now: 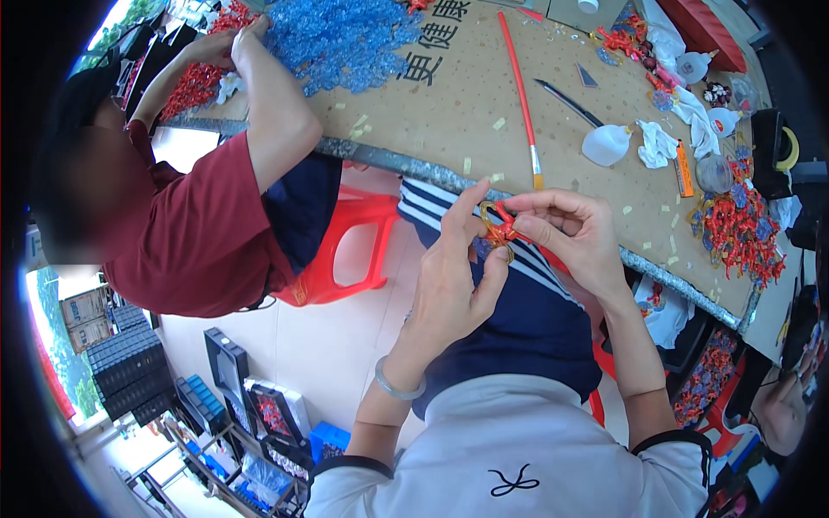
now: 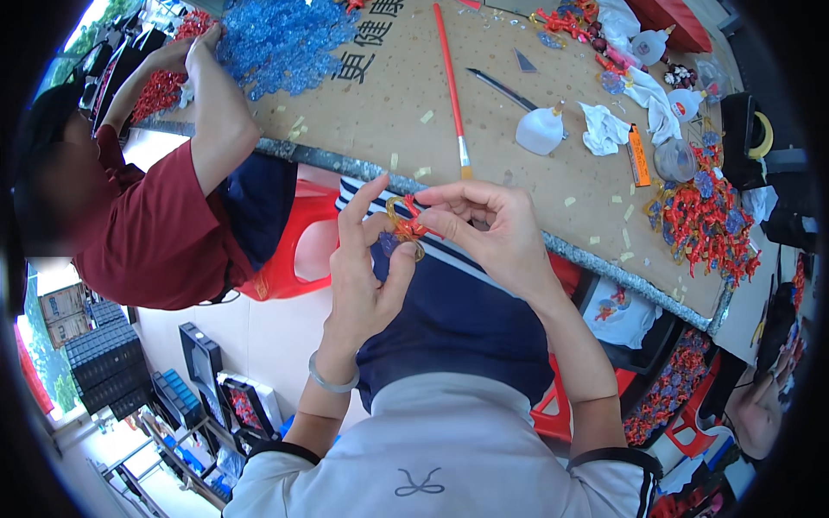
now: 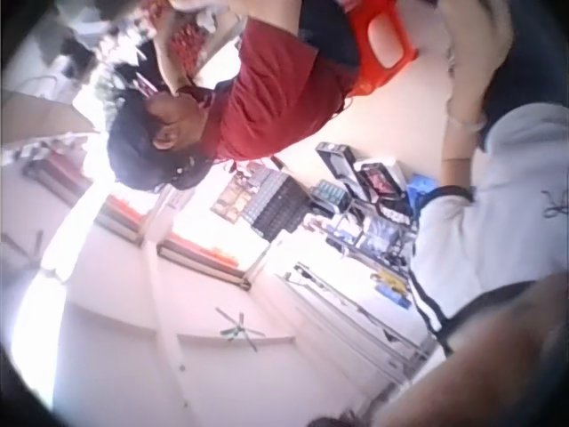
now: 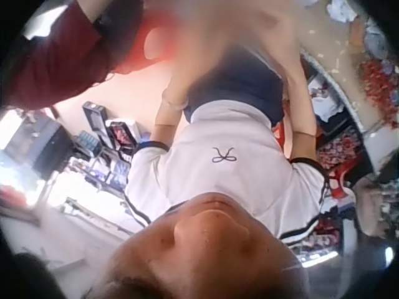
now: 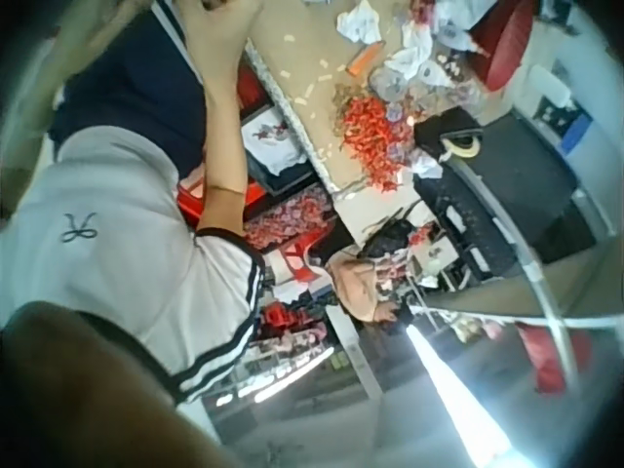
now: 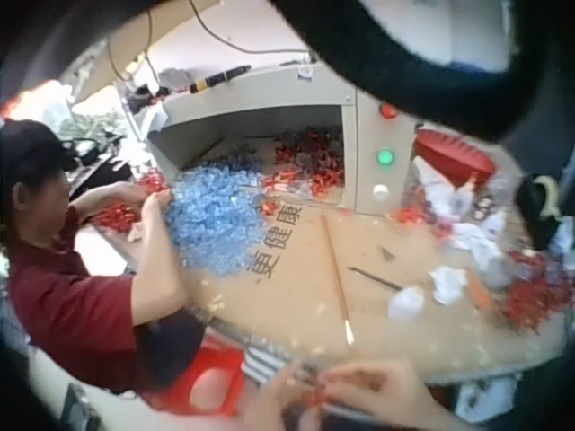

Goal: The person applies glue to plastic figurine components with a glue bottle and attaches the pieces together by hand.

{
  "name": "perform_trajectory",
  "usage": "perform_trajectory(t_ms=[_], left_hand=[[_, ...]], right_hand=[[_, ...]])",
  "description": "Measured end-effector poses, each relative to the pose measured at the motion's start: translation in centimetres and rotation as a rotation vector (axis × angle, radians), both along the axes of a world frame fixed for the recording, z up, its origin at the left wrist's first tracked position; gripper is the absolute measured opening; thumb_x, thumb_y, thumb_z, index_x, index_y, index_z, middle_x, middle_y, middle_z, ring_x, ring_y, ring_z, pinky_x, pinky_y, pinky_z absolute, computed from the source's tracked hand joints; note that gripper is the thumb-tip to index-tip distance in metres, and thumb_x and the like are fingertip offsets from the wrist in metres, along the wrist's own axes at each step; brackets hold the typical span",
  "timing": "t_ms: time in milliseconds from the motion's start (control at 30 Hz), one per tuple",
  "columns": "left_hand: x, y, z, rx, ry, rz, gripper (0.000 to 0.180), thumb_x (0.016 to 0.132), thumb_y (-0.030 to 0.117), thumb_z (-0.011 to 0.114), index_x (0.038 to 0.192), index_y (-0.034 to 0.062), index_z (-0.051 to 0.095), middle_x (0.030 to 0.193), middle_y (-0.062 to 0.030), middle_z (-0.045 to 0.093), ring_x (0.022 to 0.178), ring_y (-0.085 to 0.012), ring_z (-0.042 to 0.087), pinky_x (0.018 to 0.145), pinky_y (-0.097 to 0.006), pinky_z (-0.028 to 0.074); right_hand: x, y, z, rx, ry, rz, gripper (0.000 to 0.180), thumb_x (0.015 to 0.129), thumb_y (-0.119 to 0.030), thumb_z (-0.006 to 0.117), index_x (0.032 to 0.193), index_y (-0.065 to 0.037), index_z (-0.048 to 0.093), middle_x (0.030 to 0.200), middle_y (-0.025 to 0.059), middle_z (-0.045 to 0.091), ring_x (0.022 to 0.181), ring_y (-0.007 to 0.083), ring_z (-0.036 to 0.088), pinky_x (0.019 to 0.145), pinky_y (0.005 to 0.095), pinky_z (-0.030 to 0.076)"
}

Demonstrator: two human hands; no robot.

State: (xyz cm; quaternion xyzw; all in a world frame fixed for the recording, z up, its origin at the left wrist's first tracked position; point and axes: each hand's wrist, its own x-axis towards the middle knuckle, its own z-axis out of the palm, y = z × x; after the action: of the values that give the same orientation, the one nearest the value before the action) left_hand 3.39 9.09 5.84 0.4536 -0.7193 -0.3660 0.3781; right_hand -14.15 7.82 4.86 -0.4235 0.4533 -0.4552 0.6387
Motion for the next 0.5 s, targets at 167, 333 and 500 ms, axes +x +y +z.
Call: perform_trajectory(t_ms=[167, 333, 500], left_hand=[[-0.7, 0.4, 1.2, 0.101, 0.062, 0.061, 0.057, 0.083, -0.005, 0.053, 0.136, -0.0013, 0.032, 0.079, -0.013, 0.058, 0.062, -0.0204, 0.059, 0.057, -0.029, 0.045], [-0.7, 0.0, 2.3, 0.592, 0.537, 0.108, 0.046, 0.086, -0.003, 0.045, 0.131, -0.0008, 0.034, 0.088, -0.0109, 0.061, 0.076, -0.0141, 0.061, 0.065, -0.023, 0.046], [0.0, -1.4, 2.1, 0.768, 0.716, 0.003, 0.046, 0.088, 0.002, 0.042, 0.132, -0.0035, 0.033, 0.091, -0.0161, 0.065, 0.078, -0.0193, 0.063, 0.064, -0.026, 0.047]], right_hand=[[-0.1, 0.3, 1.0, 0.047, 0.024, 0.044, 0.018, 0.087, -0.01, 0.067, 0.097, 0.005, 0.067, 0.081, 0.0048, 0.067, 0.074, 0.0062, 0.061, 0.068, 0.0203, 0.049], [0.2, -0.6, 2.0, 0.048, 0.038, 0.051, 0.014, 0.088, -0.008, 0.066, 0.085, 0.005, 0.065, 0.076, 0.0062, 0.066, 0.069, 0.0054, 0.06, 0.059, 0.0187, 0.045], [0.3, -1.8, 3.4, 0.089, -0.073, 0.062, 0.016, 0.088, -0.006, 0.064, 0.077, 0.004, 0.061, 0.069, 0.0082, 0.065, 0.059, 0.0087, 0.062, 0.053, 0.0191, 0.045]])
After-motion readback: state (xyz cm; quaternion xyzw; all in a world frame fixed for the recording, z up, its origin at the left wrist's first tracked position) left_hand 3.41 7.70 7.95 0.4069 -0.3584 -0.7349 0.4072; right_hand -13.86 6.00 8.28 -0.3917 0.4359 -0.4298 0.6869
